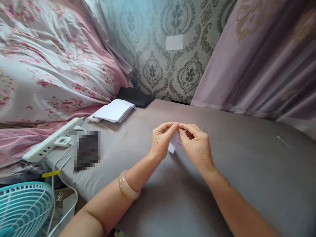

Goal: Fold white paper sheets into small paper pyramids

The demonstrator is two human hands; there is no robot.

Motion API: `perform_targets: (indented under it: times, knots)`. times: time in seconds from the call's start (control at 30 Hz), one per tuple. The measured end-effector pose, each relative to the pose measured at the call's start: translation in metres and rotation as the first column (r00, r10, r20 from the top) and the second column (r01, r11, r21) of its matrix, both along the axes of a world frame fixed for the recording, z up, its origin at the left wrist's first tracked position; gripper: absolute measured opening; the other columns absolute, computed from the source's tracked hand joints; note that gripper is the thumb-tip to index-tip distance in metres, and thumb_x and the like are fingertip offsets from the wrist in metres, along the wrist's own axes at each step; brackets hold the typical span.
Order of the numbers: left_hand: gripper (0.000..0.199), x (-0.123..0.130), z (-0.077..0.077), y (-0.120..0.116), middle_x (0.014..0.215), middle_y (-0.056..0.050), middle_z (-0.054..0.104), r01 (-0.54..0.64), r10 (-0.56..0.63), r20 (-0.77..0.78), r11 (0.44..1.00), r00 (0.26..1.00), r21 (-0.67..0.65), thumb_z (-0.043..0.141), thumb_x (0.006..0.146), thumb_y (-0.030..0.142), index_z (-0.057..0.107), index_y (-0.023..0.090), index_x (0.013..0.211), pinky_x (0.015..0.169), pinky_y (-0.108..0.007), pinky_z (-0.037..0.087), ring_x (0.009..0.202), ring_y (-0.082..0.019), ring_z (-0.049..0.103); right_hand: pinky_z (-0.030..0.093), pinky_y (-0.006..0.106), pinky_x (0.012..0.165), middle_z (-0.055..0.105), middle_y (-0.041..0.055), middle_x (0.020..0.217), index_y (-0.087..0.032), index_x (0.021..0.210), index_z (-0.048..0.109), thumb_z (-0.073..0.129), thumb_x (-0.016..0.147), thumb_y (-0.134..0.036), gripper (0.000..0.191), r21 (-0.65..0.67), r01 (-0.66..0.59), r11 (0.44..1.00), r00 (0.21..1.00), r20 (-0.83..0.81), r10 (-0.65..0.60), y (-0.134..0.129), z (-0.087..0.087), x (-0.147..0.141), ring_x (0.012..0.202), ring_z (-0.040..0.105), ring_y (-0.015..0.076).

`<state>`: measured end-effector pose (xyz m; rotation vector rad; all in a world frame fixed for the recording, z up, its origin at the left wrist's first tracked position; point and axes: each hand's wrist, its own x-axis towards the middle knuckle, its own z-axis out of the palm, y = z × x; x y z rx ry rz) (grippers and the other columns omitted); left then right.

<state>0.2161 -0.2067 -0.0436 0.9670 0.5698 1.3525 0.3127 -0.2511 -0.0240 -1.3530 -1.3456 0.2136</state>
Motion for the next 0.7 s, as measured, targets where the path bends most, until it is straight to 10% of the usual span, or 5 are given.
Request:
perform_targets:
  times: [0.53,0.7]
  knots:
    - [0.022,-0.004,0.007,0.0,0.076,-0.003,0.071,-0.061,0.058,-0.063,0.997,0.996,-0.048,0.079,0.069,0.036,0.075,0.016,0.078,0.067,-0.023,0.046,0.068,-0.01,0.059,0.045,0.031,0.056,0.067,0.0028,0.069,-0.02,0.084,0.059,0.07,0.071,-0.052,0.036,-0.212,0.095,0.973,0.987,-0.11,-0.12,0.004,0.0,0.009,0.057,0.058,0.0156]
    - [0.024,-0.004,0.007,0.003,0.078,-0.002,0.07,0.002,0.006,0.058,0.991,0.998,-0.132,0.08,0.068,0.036,0.073,0.017,0.08,0.066,-0.022,0.045,0.07,-0.011,0.06,0.051,0.035,0.07,0.069,0.0078,0.093,-0.02,0.098,0.063,0.075,0.067,-0.046,0.043,-0.177,-0.01,0.984,0.996,-0.091,-0.007,0.008,0.003,0.014,0.08,0.064,0.0196]
